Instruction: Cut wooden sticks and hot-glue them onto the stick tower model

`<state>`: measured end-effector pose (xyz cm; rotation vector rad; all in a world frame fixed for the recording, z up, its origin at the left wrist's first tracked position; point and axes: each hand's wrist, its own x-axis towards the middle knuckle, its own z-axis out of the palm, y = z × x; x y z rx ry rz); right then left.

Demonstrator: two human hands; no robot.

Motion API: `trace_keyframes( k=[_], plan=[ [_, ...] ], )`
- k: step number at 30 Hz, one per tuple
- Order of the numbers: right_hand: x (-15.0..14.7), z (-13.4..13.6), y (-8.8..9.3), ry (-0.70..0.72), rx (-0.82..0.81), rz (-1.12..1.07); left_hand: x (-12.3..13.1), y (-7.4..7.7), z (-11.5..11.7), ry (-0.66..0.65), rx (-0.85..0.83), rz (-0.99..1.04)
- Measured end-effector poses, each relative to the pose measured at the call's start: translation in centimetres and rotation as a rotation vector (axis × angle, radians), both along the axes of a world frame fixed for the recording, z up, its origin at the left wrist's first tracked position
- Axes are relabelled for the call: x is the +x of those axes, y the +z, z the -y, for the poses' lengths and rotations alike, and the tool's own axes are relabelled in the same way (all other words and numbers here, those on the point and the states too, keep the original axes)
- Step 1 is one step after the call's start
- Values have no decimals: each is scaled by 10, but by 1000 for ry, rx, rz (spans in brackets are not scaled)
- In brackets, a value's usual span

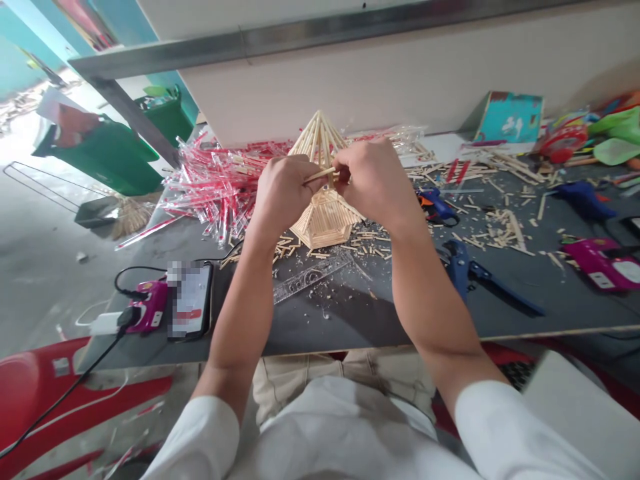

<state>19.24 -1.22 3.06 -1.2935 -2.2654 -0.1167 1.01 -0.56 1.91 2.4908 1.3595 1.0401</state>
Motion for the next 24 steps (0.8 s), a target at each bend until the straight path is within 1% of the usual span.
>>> trace_keyframes(
  k=[4,7,9,13,17,20,24],
  plan=[
    [5,0,1,53,-52,-63,0,-1,0,25,12,-21],
    [8,-2,1,105,-141,-188,1,-1,2,50,20,-28],
    [9,-3,0,119,-173,-271,1,0,3,47,13,-42],
    [7,-8,-3,75,-145,-331,-1,2,5,12,25,-56],
    [4,-11,-7,36,-80,-371,-7,4,8,26,10,-34],
    [3,-12,-7,-6,-95,-366,-12,5,10,44,11,5],
    [9,-10,-2,-49,-110,-401,-22,6,10,73,-29,86]
  ],
)
